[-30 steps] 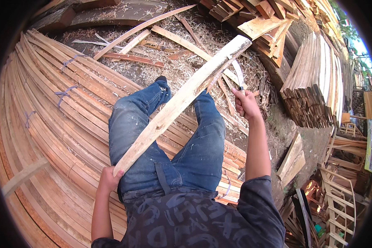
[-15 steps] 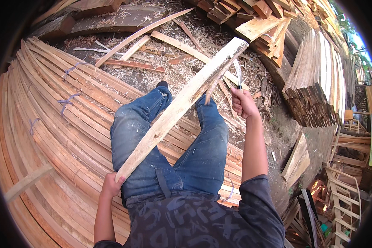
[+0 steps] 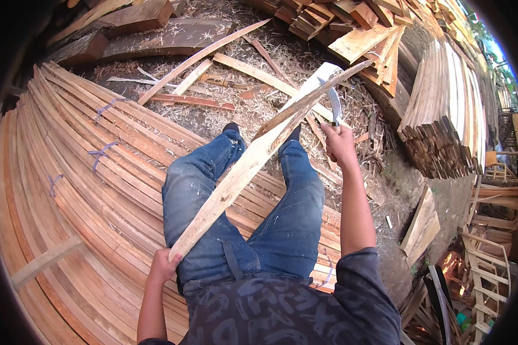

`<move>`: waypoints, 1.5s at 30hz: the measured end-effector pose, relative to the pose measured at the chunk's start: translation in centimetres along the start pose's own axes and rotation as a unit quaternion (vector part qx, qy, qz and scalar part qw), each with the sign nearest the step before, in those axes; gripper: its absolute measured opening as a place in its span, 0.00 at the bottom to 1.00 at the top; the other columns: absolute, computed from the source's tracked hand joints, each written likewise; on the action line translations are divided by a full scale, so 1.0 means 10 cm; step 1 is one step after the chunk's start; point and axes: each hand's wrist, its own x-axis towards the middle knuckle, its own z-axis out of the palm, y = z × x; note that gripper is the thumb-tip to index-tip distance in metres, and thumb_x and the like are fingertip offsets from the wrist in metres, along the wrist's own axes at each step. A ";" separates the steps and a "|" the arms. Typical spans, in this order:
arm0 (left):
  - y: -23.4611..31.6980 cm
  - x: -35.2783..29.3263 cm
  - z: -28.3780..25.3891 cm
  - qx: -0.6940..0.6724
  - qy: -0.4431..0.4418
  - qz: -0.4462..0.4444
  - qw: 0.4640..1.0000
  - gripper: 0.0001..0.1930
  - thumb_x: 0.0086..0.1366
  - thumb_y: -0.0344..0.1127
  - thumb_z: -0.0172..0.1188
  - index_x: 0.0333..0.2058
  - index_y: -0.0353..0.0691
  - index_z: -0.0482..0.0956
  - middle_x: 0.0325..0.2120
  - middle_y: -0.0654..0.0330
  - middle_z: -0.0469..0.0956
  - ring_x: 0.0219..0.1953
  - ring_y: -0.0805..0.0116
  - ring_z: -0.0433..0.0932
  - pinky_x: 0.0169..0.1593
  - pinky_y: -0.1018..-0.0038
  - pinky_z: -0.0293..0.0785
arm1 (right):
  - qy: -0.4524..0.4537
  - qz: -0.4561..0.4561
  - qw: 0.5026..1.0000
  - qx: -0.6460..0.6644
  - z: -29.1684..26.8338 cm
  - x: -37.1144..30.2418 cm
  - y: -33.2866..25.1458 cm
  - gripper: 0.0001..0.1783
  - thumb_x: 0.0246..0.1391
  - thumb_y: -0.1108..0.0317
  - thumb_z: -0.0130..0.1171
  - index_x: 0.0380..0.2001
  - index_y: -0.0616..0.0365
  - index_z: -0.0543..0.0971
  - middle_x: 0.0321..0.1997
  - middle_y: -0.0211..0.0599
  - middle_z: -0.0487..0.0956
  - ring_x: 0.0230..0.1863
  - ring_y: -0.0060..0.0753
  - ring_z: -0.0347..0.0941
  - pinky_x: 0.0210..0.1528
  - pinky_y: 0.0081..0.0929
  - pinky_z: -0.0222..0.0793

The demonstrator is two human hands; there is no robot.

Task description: The person sits on the ground and uses a curved knife to shave thin strips from a long piece of wood held between their legs. They repeatedly draw the knife along the wood to remove the outer layer, creating a pile of wood shavings.

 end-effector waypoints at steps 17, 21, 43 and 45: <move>-0.11 -0.03 0.08 0.063 0.061 0.030 0.996 0.26 0.54 0.55 0.61 0.21 0.31 0.77 0.16 0.44 0.74 0.23 0.47 0.78 0.27 0.62 0.71 | -0.042 0.127 0.967 0.216 -0.18 -0.47 0.15 0.21 0.58 0.59 0.57 0.16 0.47 0.61 0.10 0.20 0.59 0.08 0.16 0.55 0.09 0.18 0.51; -0.04 -0.05 0.16 0.100 0.111 0.048 0.988 0.26 0.52 0.56 0.63 0.19 0.32 0.76 0.16 0.44 0.74 0.23 0.44 0.77 0.27 0.60 0.71 | 0.031 0.128 0.954 0.271 0.35 -1.13 0.73 0.24 0.63 0.44 0.44 0.22 0.52 0.63 0.10 0.25 0.58 0.09 0.21 0.55 0.10 0.21 0.54; 0.06 0.22 -0.35 0.020 -0.128 -0.012 0.992 0.32 0.65 0.55 0.51 0.12 0.32 0.63 0.09 0.63 0.59 0.16 0.74 0.59 0.21 0.69 0.60 | -0.009 -0.238 0.964 -0.118 1.05 -2.10 0.54 0.11 0.52 0.69 0.62 0.36 0.62 0.73 0.18 0.30 0.72 0.18 0.18 0.64 0.22 0.17 0.61; -0.05 0.28 -0.35 0.001 -0.160 -0.022 0.987 0.31 0.65 0.55 0.52 0.11 0.35 0.64 0.09 0.66 0.59 0.15 0.76 0.59 0.20 0.71 0.59 | -0.027 -0.243 0.955 -0.167 1.08 -2.22 0.58 0.14 0.48 0.69 0.66 0.35 0.61 0.72 0.17 0.32 0.72 0.16 0.18 0.63 0.21 0.19 0.61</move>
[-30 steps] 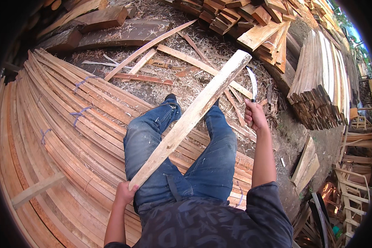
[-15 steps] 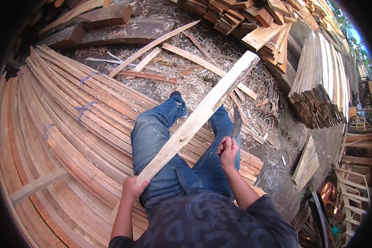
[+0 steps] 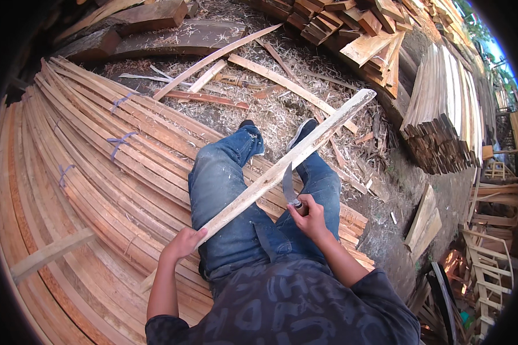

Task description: The person sits on the ground and uses a curved knife to shave thin strips from a long piece of wood held between their legs. They repeatedly draw the knife along the wood to remove the outer layer, creating a pile of wood shavings.

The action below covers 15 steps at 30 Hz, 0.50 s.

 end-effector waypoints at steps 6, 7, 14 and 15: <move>0.14 -0.05 -0.10 -0.067 -0.094 -0.002 0.993 0.24 0.58 0.54 0.62 0.16 0.41 0.69 0.10 0.71 0.61 0.14 0.80 0.61 0.19 0.78 0.57 | 0.030 0.099 0.991 -0.082 -0.15 0.05 -0.08 0.15 0.48 0.70 0.66 0.37 0.61 0.74 0.14 0.35 0.72 0.14 0.26 0.69 0.20 0.26 0.64; 0.15 -0.03 -0.13 -0.069 -0.106 -0.011 0.992 0.24 0.56 0.54 0.64 0.16 0.41 0.69 0.11 0.71 0.62 0.15 0.80 0.61 0.19 0.78 0.57 | 0.045 0.062 0.993 -0.090 -0.21 0.13 -0.10 0.14 0.48 0.71 0.65 0.38 0.61 0.74 0.15 0.36 0.72 0.15 0.27 0.69 0.21 0.26 0.65; 0.19 -0.04 -0.23 -0.047 -0.143 -0.062 0.987 0.16 0.50 0.44 0.68 0.24 0.37 0.74 0.18 0.70 0.68 0.21 0.80 0.64 0.23 0.78 0.60 | 0.041 0.000 0.992 -0.116 -0.34 0.28 -0.11 0.10 0.51 0.72 0.61 0.38 0.61 0.75 0.17 0.38 0.73 0.16 0.31 0.71 0.21 0.26 0.65; 0.19 -0.04 -0.24 -0.037 -0.150 -0.073 0.985 0.15 0.50 0.41 0.67 0.27 0.35 0.76 0.20 0.69 0.69 0.23 0.80 0.65 0.25 0.78 0.61 | 0.053 0.036 0.989 -0.132 -0.35 0.24 -0.08 0.10 0.51 0.71 0.61 0.37 0.60 0.75 0.16 0.38 0.72 0.16 0.31 0.71 0.21 0.27 0.65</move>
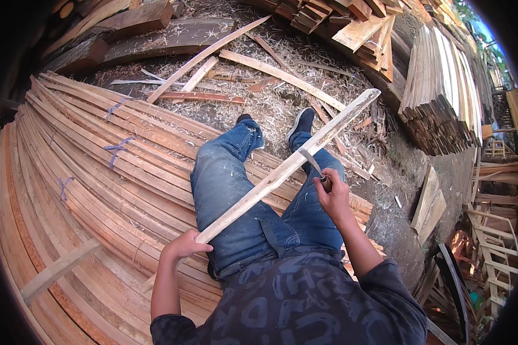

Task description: The person sits on the ground and uses a curved knife to shave thin strips from a long piece of wood held between their legs. They repeatedly draw the knife along the wood to remove the outer layer, creating a pile of wood shavings.

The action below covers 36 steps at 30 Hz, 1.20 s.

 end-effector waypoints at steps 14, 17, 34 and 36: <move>-0.14 -0.08 0.06 0.087 0.069 0.067 0.992 0.06 0.51 0.26 0.50 0.29 0.33 0.71 0.20 0.57 0.70 0.25 0.69 0.68 0.31 0.71 0.67 | -0.075 0.035 0.996 -0.040 0.13 0.00 -0.03 0.15 0.55 0.59 0.59 0.26 0.60 0.74 0.17 0.47 0.74 0.21 0.53 0.73 0.24 0.41 0.67; -0.05 -0.10 0.12 0.080 0.099 0.050 0.991 0.06 0.52 0.28 0.50 0.29 0.31 0.71 0.18 0.57 0.71 0.22 0.69 0.68 0.29 0.70 0.67 | -0.052 0.009 0.991 -0.125 0.10 0.16 0.11 0.22 0.56 0.51 0.55 0.22 0.60 0.73 0.16 0.50 0.74 0.22 0.55 0.73 0.25 0.45 0.68; -0.24 0.08 0.06 0.099 0.079 0.040 0.991 0.05 0.51 0.30 0.52 0.23 0.33 0.69 0.17 0.56 0.69 0.23 0.68 0.67 0.29 0.69 0.66 | -0.049 0.056 0.992 -0.102 -0.08 0.56 0.19 0.34 0.56 0.40 0.50 0.18 0.64 0.77 0.16 0.53 0.74 0.23 0.58 0.73 0.27 0.47 0.69; -0.10 0.05 0.03 0.135 0.083 0.054 0.986 0.06 0.52 0.30 0.51 0.24 0.33 0.70 0.17 0.55 0.69 0.23 0.68 0.67 0.30 0.69 0.66 | -0.071 0.034 0.988 -0.134 0.01 0.56 0.07 0.33 0.56 0.40 0.50 0.18 0.64 0.76 0.16 0.53 0.73 0.23 0.58 0.72 0.28 0.46 0.68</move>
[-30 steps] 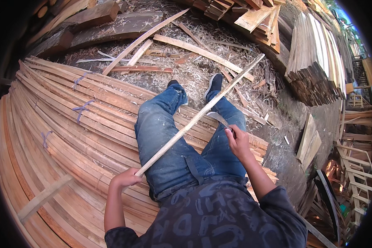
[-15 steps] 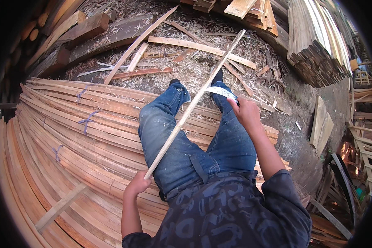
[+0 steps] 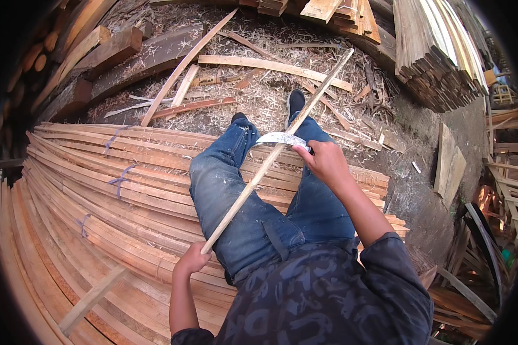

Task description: The person sits on the ground and uses a curved knife to shave thin strips from a long piece of wood held between their legs. They repeatedly draw the knife along the wood to remove the outer layer, creating a pile of wood shavings.

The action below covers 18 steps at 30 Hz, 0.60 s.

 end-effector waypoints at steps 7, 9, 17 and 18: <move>0.16 -0.05 -0.06 -0.040 -0.015 -0.052 0.998 0.07 0.53 0.31 0.50 0.25 0.32 0.71 0.18 0.57 0.69 0.23 0.68 0.67 0.29 0.70 0.66 | 0.049 0.114 0.992 -0.026 0.04 0.65 0.50 0.40 0.52 0.30 0.45 0.17 0.62 0.79 0.19 0.52 0.77 0.24 0.54 0.76 0.26 0.45 0.71; 0.12 -0.02 -0.08 -0.043 -0.025 -0.041 0.998 0.07 0.53 0.32 0.50 0.25 0.33 0.71 0.18 0.58 0.69 0.22 0.69 0.67 0.29 0.70 0.65 | 0.029 0.101 0.987 -0.124 -0.20 0.78 0.65 0.41 0.53 0.31 0.44 0.21 0.64 0.80 0.21 0.55 0.77 0.28 0.55 0.76 0.30 0.45 0.71; 0.06 0.06 -0.02 -0.127 -0.047 -0.086 0.987 0.05 0.52 0.31 0.51 0.24 0.36 0.71 0.16 0.65 0.67 0.20 0.75 0.64 0.24 0.74 0.61 | -0.027 -0.039 0.988 -0.148 -0.28 0.49 0.15 0.39 0.53 0.30 0.44 0.19 0.59 0.79 0.16 0.47 0.76 0.22 0.50 0.77 0.27 0.42 0.73; 0.03 0.05 -0.03 -0.127 -0.046 -0.092 0.987 0.05 0.53 0.31 0.51 0.24 0.36 0.71 0.16 0.65 0.67 0.19 0.75 0.64 0.24 0.74 0.61 | -0.045 -0.066 0.985 -0.151 -0.22 0.46 0.10 0.39 0.53 0.30 0.43 0.18 0.59 0.79 0.16 0.47 0.76 0.21 0.49 0.76 0.26 0.42 0.73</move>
